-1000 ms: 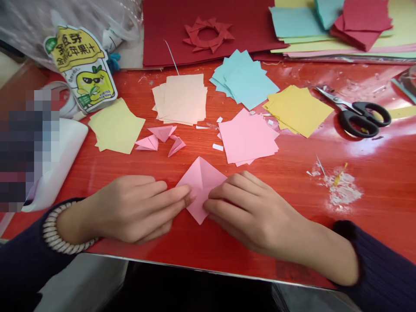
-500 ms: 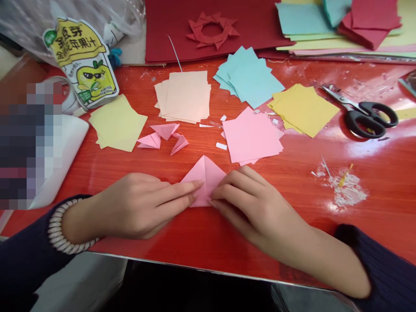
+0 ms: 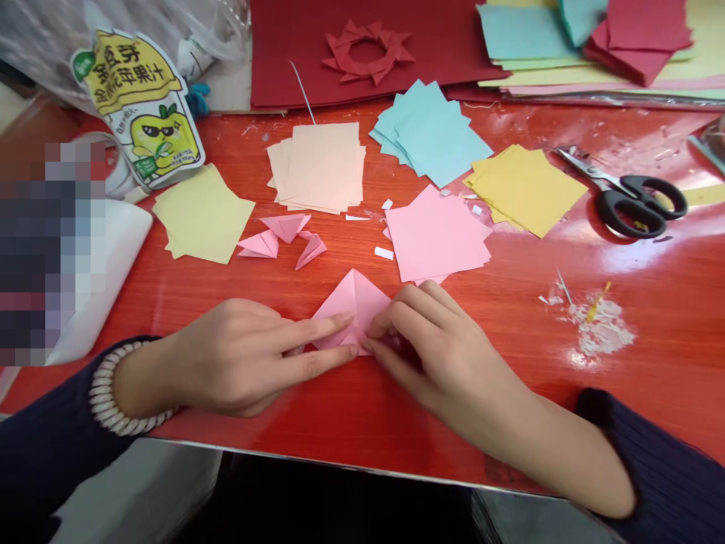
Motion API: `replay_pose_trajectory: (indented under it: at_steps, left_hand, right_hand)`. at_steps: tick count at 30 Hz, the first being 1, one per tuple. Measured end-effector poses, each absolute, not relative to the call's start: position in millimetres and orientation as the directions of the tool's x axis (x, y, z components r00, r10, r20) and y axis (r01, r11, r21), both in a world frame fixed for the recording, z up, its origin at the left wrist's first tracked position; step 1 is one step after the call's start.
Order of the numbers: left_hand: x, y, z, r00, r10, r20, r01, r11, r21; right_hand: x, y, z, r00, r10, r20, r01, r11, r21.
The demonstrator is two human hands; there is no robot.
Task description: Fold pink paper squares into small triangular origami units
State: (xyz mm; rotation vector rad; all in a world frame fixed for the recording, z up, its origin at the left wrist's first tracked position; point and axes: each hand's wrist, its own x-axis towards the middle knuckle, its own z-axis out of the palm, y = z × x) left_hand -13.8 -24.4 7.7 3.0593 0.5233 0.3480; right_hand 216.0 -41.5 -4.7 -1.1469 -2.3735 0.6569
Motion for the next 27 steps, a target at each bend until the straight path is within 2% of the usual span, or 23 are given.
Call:
replay_pose_trajectory:
  at_steps: [12,22,27]
  left_hand:
    - [-13.9,-22.8,8.7,0.939,0.289,0.188,0.298,-0.954,-0.019]
    - [-15.4,-23.0,8.5,0.941,0.281,0.187,0.287,-0.958,-0.007]
    - [-14.9,-21.9,6.6,0.936,0.271,0.223,0.288,-0.957,-0.044]
  right_hand:
    - [216.0,-42.0,-3.0,-0.570,0.807,0.153,0.607,0.539,-0.584]
    - [216.0,-42.6,-3.1,-0.568,0.812,0.137,0.614,0.528,-0.587]
    - [216.5,-42.5,-2.9,-0.568,0.813,0.132,0.616,0.526,-0.587]
